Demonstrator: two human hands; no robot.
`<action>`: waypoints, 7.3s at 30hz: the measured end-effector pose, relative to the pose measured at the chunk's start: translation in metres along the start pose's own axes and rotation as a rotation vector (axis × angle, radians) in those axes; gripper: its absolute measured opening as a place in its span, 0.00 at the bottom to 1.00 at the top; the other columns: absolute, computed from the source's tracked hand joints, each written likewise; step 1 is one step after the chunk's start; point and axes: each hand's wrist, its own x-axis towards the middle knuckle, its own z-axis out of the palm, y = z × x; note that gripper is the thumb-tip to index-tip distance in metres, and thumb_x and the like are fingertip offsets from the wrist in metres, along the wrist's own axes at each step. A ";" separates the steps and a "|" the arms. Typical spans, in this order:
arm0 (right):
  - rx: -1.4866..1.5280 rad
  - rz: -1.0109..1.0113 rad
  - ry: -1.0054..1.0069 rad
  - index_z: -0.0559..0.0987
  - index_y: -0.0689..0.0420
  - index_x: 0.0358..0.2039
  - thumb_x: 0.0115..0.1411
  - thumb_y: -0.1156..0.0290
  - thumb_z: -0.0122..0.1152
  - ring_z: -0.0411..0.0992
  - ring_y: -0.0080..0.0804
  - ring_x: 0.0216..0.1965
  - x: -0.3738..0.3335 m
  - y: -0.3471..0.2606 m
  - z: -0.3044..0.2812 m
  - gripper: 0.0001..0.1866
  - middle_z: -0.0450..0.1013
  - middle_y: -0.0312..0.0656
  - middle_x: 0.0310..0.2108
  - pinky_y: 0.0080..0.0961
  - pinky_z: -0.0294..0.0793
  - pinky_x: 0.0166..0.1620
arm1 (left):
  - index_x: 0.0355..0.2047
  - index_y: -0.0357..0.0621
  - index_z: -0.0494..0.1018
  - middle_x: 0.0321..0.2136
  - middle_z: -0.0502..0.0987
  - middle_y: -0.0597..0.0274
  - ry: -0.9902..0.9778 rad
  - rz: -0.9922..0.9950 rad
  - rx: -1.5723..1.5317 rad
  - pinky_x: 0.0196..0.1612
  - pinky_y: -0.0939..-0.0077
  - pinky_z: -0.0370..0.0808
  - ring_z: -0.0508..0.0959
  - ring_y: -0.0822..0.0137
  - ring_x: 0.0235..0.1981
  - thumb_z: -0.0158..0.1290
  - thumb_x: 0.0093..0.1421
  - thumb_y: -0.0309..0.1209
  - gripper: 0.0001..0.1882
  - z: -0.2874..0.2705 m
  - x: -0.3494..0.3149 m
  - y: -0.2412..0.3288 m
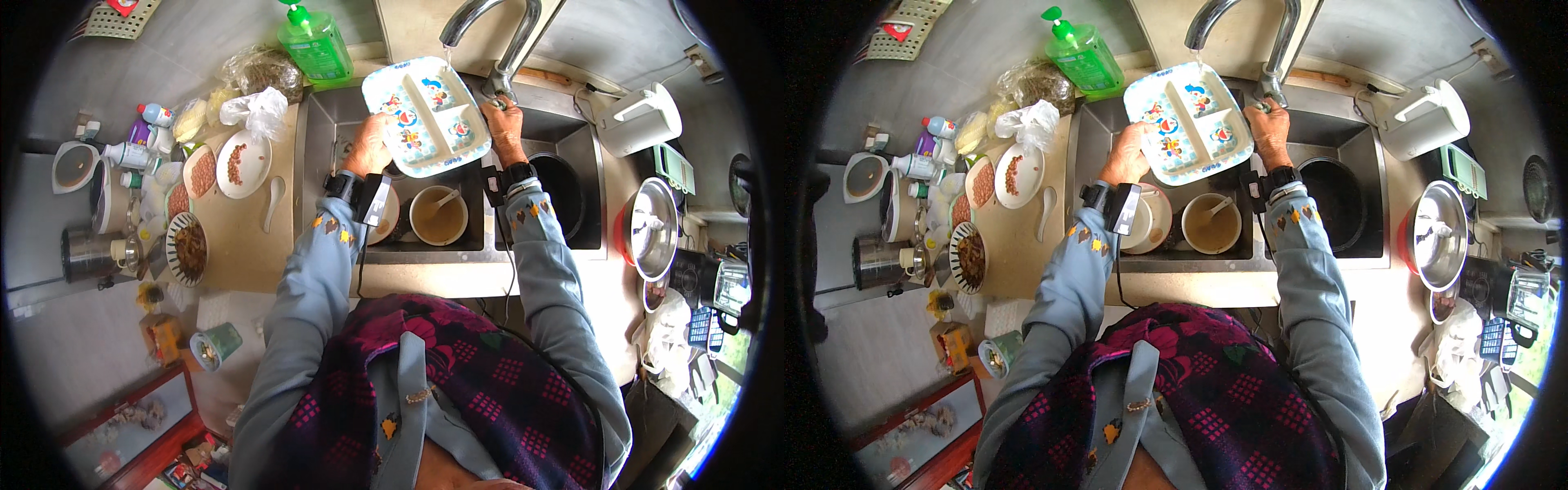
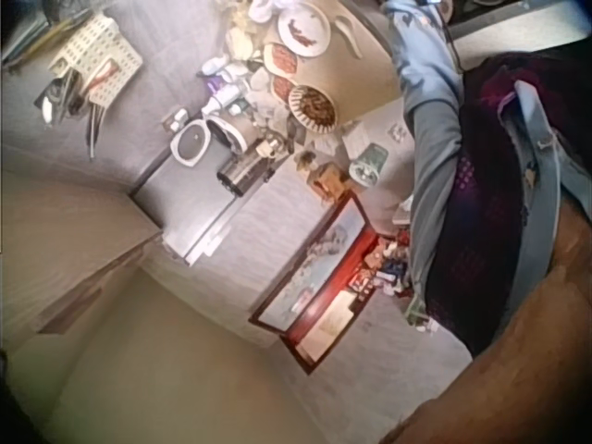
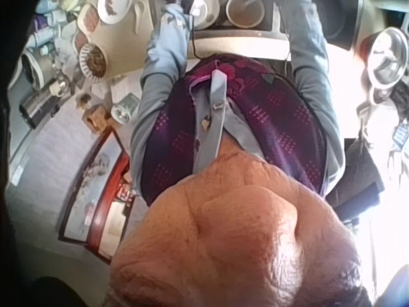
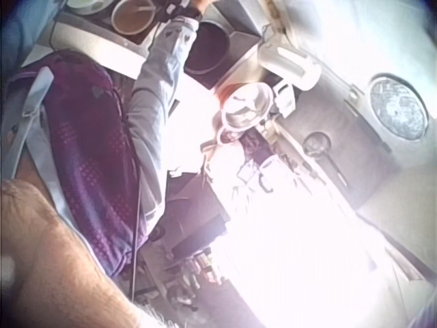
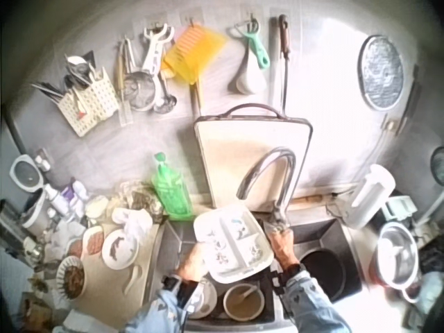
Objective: The person washes a black frying pan with a scrubber under running water, then places it aside. Next, they wash a white divided tray with a scrubber and rinse it under the tap before setting it on the counter.
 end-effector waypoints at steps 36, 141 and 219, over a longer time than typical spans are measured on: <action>0.502 0.611 -0.128 0.77 0.63 0.36 0.55 0.48 0.58 0.72 0.34 0.17 -0.125 -0.011 0.013 0.26 0.75 0.44 0.23 0.30 0.70 0.18 | 0.52 0.34 0.66 0.46 0.76 0.52 -0.104 -0.072 0.125 0.49 0.62 0.76 0.77 0.59 0.46 0.45 0.62 0.33 0.21 -0.071 0.019 -0.016; 0.937 0.814 -0.194 0.75 0.62 0.39 0.63 0.50 0.43 0.74 0.40 0.29 -0.125 0.001 0.028 0.25 0.75 0.45 0.27 0.41 0.77 0.34 | 0.38 0.47 0.72 0.36 0.77 0.57 0.067 0.896 1.932 0.40 0.56 0.74 0.76 0.52 0.41 0.56 0.52 0.26 0.12 -0.046 0.073 -0.016; 1.364 1.029 -0.088 0.76 0.59 0.31 0.45 0.68 0.56 0.75 0.42 0.31 -0.165 -0.005 0.022 0.12 0.77 0.45 0.30 0.39 0.76 0.39 | 0.50 0.39 0.70 0.45 0.76 0.49 -0.354 1.069 1.343 0.50 0.67 0.74 0.77 0.54 0.46 0.55 0.56 0.23 0.19 -0.016 0.097 -0.015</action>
